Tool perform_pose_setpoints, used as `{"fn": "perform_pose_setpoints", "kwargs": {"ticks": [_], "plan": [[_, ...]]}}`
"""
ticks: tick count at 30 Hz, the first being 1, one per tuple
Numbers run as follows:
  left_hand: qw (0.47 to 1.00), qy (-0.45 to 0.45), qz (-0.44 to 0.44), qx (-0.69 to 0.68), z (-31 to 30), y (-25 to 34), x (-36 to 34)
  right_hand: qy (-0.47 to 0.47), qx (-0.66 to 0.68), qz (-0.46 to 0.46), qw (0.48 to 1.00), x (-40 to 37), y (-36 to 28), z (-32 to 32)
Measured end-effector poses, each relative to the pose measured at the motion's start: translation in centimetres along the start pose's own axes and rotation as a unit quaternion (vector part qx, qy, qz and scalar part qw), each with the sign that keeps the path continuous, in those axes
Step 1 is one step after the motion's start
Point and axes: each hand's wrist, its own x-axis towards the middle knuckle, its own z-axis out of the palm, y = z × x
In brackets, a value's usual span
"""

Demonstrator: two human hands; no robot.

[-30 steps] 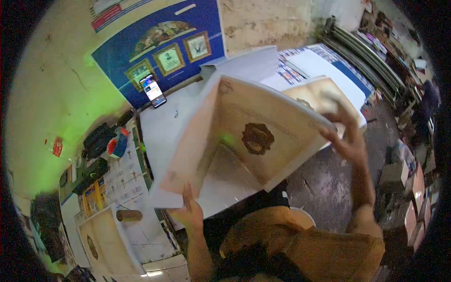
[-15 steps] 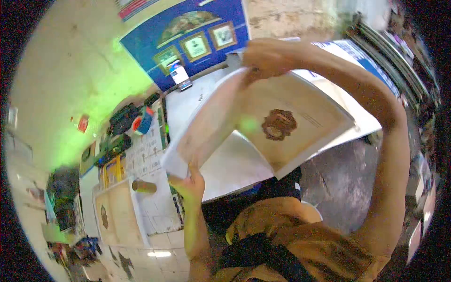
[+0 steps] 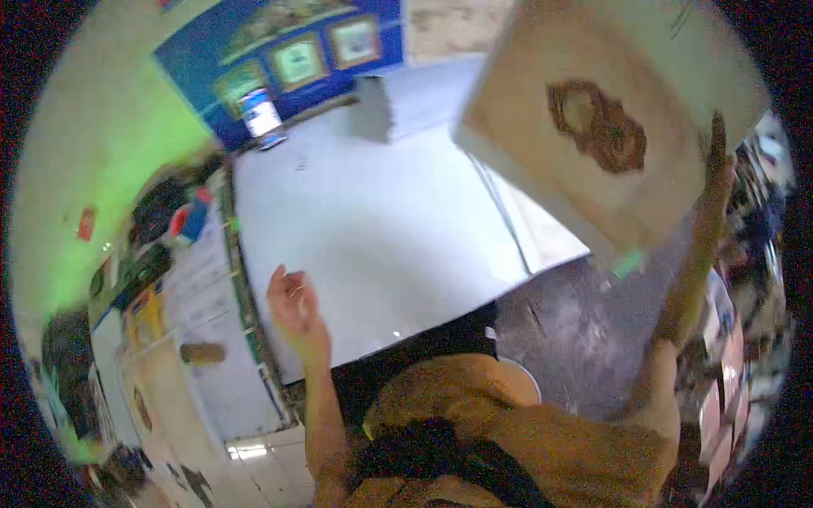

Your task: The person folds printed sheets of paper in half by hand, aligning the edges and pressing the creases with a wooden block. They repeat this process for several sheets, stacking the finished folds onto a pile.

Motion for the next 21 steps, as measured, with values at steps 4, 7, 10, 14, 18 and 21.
{"fn": "perform_pose_setpoints", "kwargs": {"ticks": [4, 7, 10, 14, 18, 21], "plan": [[0.994, -0.034, -0.087, -0.050, 1.7, -2.8, -1.0, 0.111, 0.055, -0.064, 0.990, -0.9, 2.4, -0.9], [0.990, -0.058, -0.120, -0.049, 3.5, -3.5, -1.2, 0.308, 0.094, 0.003, 0.947, 0.8, 10.9, -2.5], [0.987, -0.085, -0.135, -0.036, 5.4, -2.6, -0.7, 0.406, 0.137, 0.068, 0.901, -1.2, 16.3, -1.2], [0.982, -0.138, -0.125, -0.017, 7.1, -2.4, -0.4, 0.420, 0.086, 0.149, 0.891, -8.6, 27.8, -2.3], [0.972, -0.189, -0.137, -0.015, 9.1, -2.9, -0.1, 0.405, -0.057, 0.252, 0.877, -11.8, 29.5, -1.5], [0.958, -0.276, -0.079, 0.017, 12.6, -1.1, 0.4, 0.404, -0.085, 0.294, 0.862, -11.4, 27.1, 0.2]]}}
